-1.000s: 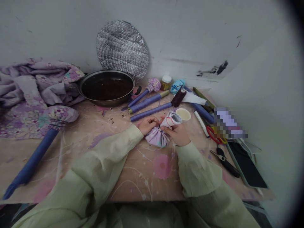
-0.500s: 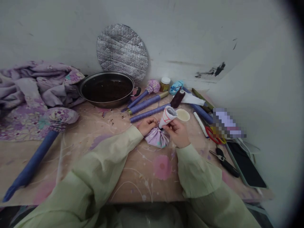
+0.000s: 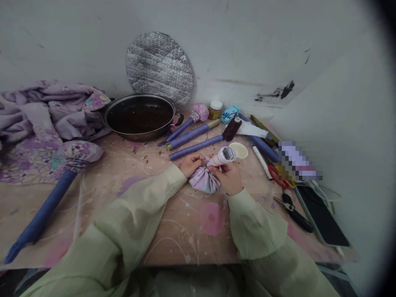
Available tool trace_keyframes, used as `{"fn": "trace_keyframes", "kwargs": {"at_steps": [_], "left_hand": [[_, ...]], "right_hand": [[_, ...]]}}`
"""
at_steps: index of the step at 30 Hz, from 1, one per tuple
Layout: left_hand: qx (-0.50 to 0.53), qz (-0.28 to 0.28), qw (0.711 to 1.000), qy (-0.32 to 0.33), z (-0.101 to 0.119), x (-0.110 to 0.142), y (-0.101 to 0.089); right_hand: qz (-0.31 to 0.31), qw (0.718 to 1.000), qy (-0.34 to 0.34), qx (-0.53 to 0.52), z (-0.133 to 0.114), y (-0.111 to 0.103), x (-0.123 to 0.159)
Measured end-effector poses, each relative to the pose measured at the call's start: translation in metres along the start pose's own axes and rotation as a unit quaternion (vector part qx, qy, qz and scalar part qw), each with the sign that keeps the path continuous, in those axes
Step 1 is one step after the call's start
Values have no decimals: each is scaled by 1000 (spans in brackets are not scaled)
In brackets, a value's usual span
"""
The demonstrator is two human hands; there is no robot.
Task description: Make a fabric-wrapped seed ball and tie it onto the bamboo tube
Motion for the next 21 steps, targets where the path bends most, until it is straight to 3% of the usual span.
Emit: {"fn": "trace_keyframes", "kwargs": {"at_steps": [7,12,21], "left_hand": [[2,6,1000,-6,1,0,1],[5,5,1000,-8,1,1,1],[-3,2,1000,-25,4,1,2]], "right_hand": [[-4,1000,10,25,-4,-3,-1],[-65,998,-14,-1,-5,-4,-2],[-53,999,11,-6,-4,-5,-1]]}}
Point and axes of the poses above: each hand's wrist, its own x-axis away from the middle knuckle, its own y-axis out of the palm, z = x × y, the point moved 3 cm from there along -x, towards the middle knuckle, and after that the axes turned 12 degrees about -z, right-handed, at the moved point
